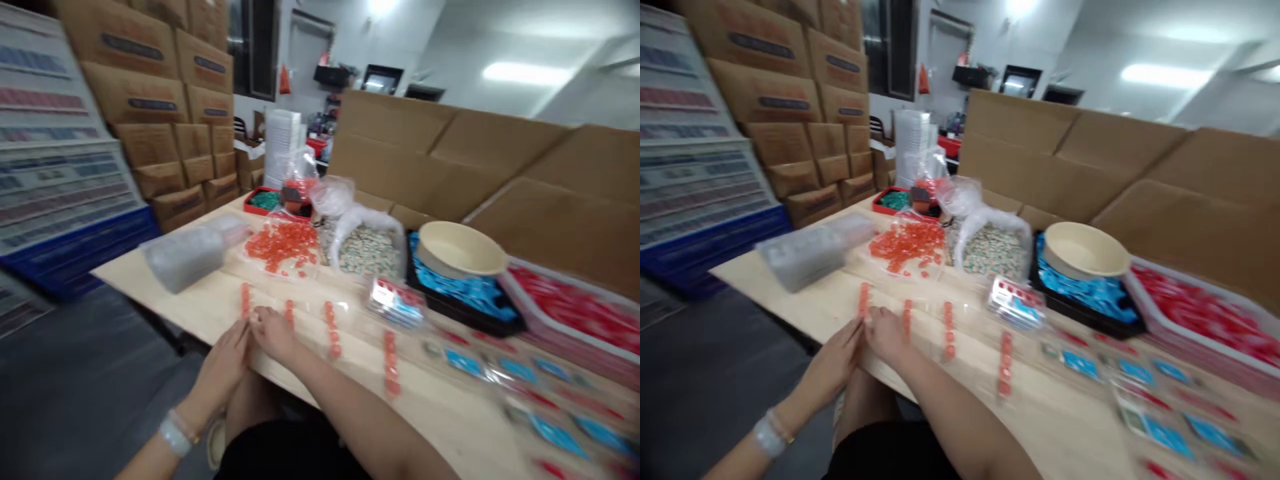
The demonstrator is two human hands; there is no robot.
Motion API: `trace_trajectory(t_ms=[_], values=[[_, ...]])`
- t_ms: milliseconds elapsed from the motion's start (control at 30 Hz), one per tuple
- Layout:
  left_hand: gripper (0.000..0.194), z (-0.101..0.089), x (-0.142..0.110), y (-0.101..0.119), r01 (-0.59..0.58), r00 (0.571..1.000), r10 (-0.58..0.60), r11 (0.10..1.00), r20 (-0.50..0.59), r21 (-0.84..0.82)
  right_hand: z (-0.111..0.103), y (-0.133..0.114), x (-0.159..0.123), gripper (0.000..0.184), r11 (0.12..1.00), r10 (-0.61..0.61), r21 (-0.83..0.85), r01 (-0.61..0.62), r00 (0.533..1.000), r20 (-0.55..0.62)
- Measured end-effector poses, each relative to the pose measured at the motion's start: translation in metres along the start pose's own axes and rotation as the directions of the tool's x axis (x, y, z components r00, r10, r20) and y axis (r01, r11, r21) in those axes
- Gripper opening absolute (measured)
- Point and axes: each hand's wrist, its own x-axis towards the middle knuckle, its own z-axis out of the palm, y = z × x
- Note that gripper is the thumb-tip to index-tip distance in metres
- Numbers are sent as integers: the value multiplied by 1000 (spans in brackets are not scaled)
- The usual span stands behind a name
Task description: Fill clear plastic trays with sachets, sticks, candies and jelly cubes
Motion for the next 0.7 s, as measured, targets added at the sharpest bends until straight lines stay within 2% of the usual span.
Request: trace_trajectory(t_ms=[67, 167, 233, 267, 300, 367, 433, 500, 533, 600, 667, 700], values=[[41, 8, -2, -4, -63, 998, 63, 998, -12, 16, -25, 14, -32, 30, 999, 34, 2, -34, 996, -79], [47, 15, 4, 9, -91, 991, 93, 996, -99, 24, -60, 54, -112, 25, 989, 135, -36, -145, 969, -205], [45, 14, 15, 43, -181, 979, 176, 983, -101, -37, -72, 85, -173, 28, 931, 283, -122, -344, 892, -351], [43, 14, 21, 67, -258, 966, 253, 961, -61, -97, -74, 98, -201, 33, 889, 342, -158, -429, 854, -391], [41, 14, 27, 95, -340, 939, 342, 924, -23, -173, -74, 110, -225, 39, 861, 373, -184, -474, 835, -404], [46, 19, 38, 152, -430, 863, 489, 843, 128, -322, -69, 125, -261, 45, 843, 391, -219, -492, 839, -378], [55, 30, 41, 200, -478, 782, 581, 791, 226, -381, -62, 129, -284, 45, 855, 382, -219, -470, 857, -346], [62, 43, 36, 227, -533, 730, 631, 766, 262, -358, -57, 129, -300, 46, 875, 357, -198, -441, 866, -350], [60, 49, 31, 234, -570, 718, 650, 754, 250, -327, -56, 128, -306, 48, 893, 330, -181, -413, 873, -360], [42, 56, 23, 237, -639, 701, 690, 719, 178, -272, -58, 130, -317, 56, 941, 252, -120, -315, 895, -368], [25, 53, 24, 233, -684, 683, 725, 677, 86, -270, -67, 135, -324, 66, 972, 217, 2, -234, 900, -378], [21, 48, 28, 232, -692, 680, 732, 660, 45, -292, -74, 139, -325, 69, 970, 242, 88, -226, 888, -392]])
